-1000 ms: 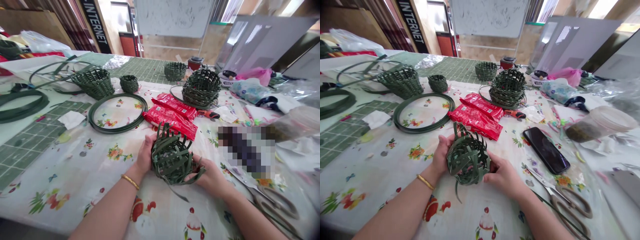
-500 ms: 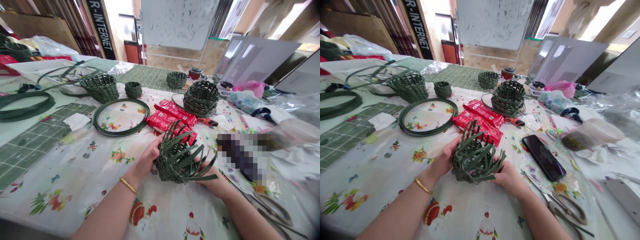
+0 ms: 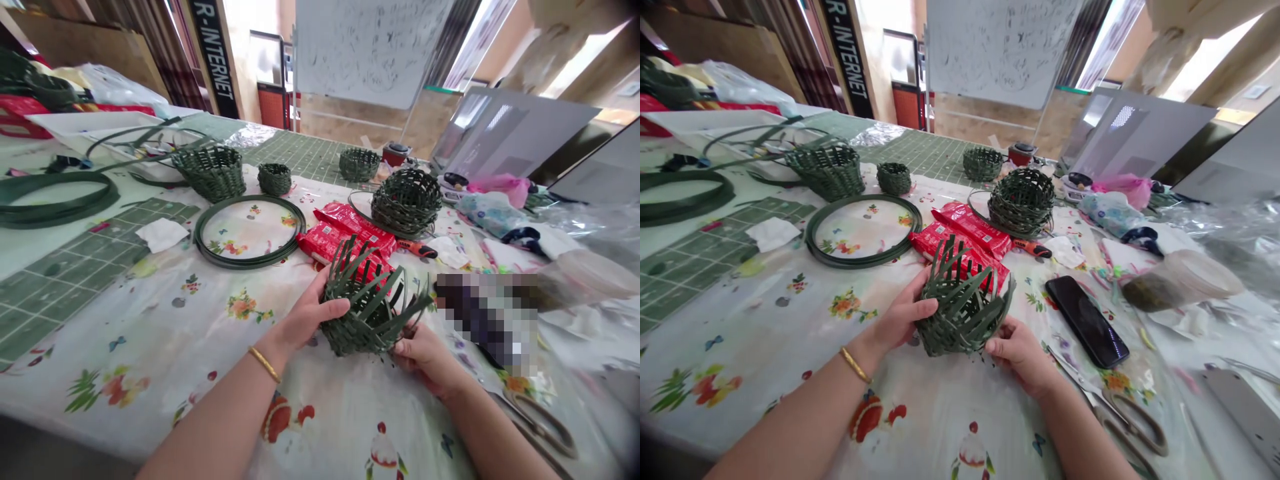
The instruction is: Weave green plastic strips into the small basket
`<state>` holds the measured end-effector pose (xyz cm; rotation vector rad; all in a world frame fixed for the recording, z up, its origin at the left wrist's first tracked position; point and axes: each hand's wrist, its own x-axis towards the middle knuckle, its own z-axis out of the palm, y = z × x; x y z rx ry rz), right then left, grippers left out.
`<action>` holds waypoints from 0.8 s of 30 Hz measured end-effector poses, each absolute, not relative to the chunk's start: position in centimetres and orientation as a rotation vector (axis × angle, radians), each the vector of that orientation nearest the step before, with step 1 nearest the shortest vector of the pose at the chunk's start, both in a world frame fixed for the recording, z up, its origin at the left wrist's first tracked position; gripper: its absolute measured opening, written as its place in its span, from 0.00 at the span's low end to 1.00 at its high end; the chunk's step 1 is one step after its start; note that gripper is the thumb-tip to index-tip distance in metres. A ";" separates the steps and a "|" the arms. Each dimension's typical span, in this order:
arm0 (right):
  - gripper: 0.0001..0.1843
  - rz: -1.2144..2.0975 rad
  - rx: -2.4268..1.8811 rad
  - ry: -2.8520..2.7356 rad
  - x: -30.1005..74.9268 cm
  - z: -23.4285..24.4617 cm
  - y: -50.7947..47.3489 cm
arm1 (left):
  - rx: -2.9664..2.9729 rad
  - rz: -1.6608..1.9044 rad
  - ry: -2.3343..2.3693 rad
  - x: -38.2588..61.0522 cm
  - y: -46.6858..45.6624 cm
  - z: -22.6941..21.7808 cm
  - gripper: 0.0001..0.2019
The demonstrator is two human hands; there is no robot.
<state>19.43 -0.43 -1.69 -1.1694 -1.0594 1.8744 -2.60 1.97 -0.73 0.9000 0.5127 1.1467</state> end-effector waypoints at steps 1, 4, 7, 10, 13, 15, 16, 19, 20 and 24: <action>0.20 1.890 -1.160 -1.041 19.5 -1.9 -0.4 | 0.903 1.156 0.509 -2.6 2.0 -0.8 0.33; 0.20 1.939 -1.129 -1.010 19.6 -2.0 -0.5 | 0.918 1.150 0.477 -2.6 2.0 -0.7 0.43; 0.20 1.942 -1.125 -1.011 19.6 -1.8 -0.6 | 0.959 1.105 0.501 -2.6 2.0 -0.5 0.49; 0.23 1.876 -1.183 -1.066 19.5 -1.6 -0.5 | 1.011 1.121 0.545 -2.8 2.6 -0.9 0.46; 0.25 1.679 -1.291 -1.202 19.5 -1.4 -0.4 | 1.098 1.132 0.678 -2.9 3.3 -1.5 0.35; 0.25 1.514 -1.362 -1.311 19.5 -1.3 -0.4 | 1.234 1.224 0.834 -2.9 3.3 -1.5 0.27; 0.26 1.441 -1.395 -1.363 19.5 -1.3 -0.4 | 1.327 1.313 0.914 -2.9 3.2 -1.4 0.23; 0.26 1.266 -1.503 -1.461 19.3 -1.3 -0.5 | 1.665 1.561 1.035 -2.6 1.9 -0.7 0.15; 0.26 1.231 -1.532 -1.480 19.2 -1.2 -0.6 | 1.803 1.564 1.008 -2.4 1.3 -0.5 0.13; 0.26 1.159 -1.585 -1.534 18.8 -0.5 -1.0 | 2.290 1.369 0.870 -1.8 -0.2 -0.2 0.19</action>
